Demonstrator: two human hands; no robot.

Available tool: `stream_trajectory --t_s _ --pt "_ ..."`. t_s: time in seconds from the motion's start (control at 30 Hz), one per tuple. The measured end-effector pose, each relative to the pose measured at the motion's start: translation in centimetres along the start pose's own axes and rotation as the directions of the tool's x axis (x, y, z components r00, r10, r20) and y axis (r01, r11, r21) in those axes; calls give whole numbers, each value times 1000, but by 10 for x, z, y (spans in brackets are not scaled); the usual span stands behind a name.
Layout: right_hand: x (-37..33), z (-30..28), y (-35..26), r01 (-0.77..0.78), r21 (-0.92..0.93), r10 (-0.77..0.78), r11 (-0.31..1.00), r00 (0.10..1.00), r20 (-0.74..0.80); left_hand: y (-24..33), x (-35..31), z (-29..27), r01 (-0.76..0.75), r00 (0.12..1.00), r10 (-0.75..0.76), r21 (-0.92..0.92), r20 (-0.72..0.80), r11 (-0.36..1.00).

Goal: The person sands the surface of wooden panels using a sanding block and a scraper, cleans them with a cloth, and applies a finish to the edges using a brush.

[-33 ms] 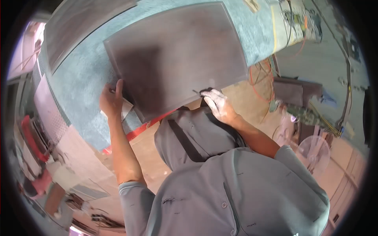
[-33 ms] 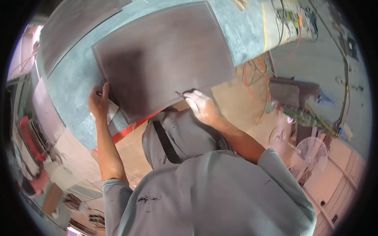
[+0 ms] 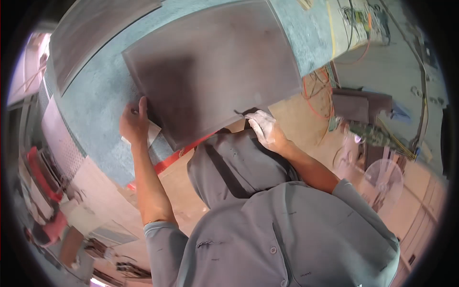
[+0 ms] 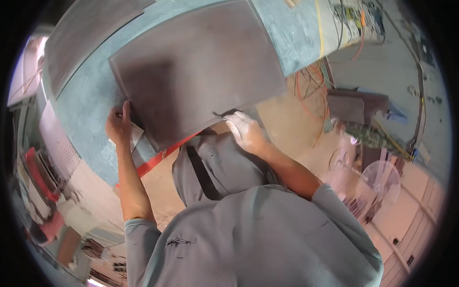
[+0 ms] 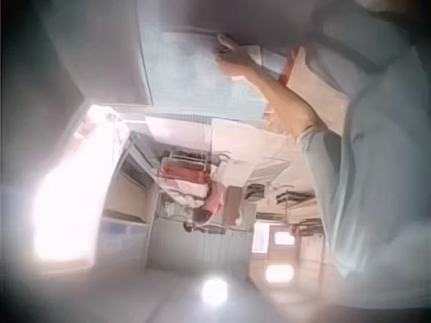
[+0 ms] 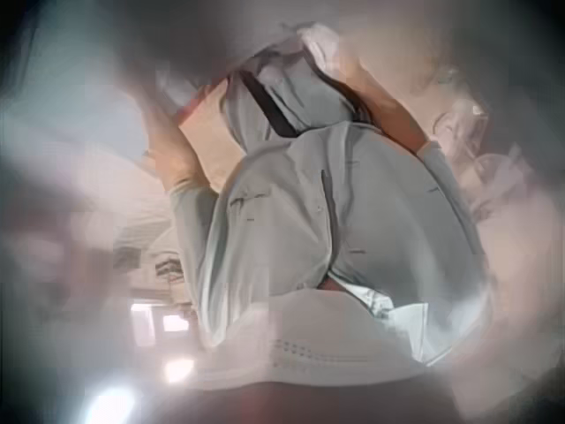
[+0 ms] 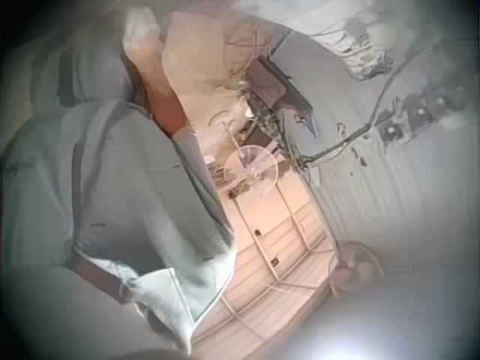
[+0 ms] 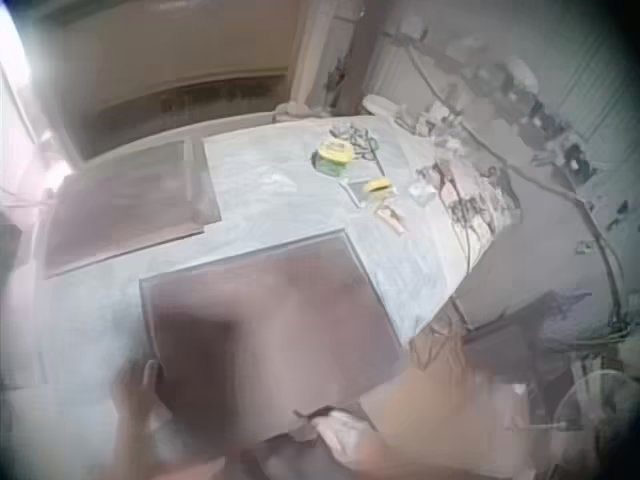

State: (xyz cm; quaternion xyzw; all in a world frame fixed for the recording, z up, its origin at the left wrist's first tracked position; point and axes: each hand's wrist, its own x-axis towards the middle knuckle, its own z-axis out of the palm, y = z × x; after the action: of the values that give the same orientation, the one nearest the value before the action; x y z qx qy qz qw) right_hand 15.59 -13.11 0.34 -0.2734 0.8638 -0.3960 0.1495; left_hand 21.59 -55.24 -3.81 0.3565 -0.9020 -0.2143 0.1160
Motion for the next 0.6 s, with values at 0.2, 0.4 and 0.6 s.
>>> stream_trajectory --t_s 0.2,0.4,0.6 --pt "-11 21 -28 -36 -314 3 949 995 -104 -6 -7 26 0 990 17 127 -138 992" --pt "-9 68 -48 -77 -284 50 956 993 -103 -2 -6 23 -47 988 57 66 -144 997" --pt "-13 77 -39 -82 -219 37 972 979 -201 -10 -3 25 -120 977 133 86 -169 989"
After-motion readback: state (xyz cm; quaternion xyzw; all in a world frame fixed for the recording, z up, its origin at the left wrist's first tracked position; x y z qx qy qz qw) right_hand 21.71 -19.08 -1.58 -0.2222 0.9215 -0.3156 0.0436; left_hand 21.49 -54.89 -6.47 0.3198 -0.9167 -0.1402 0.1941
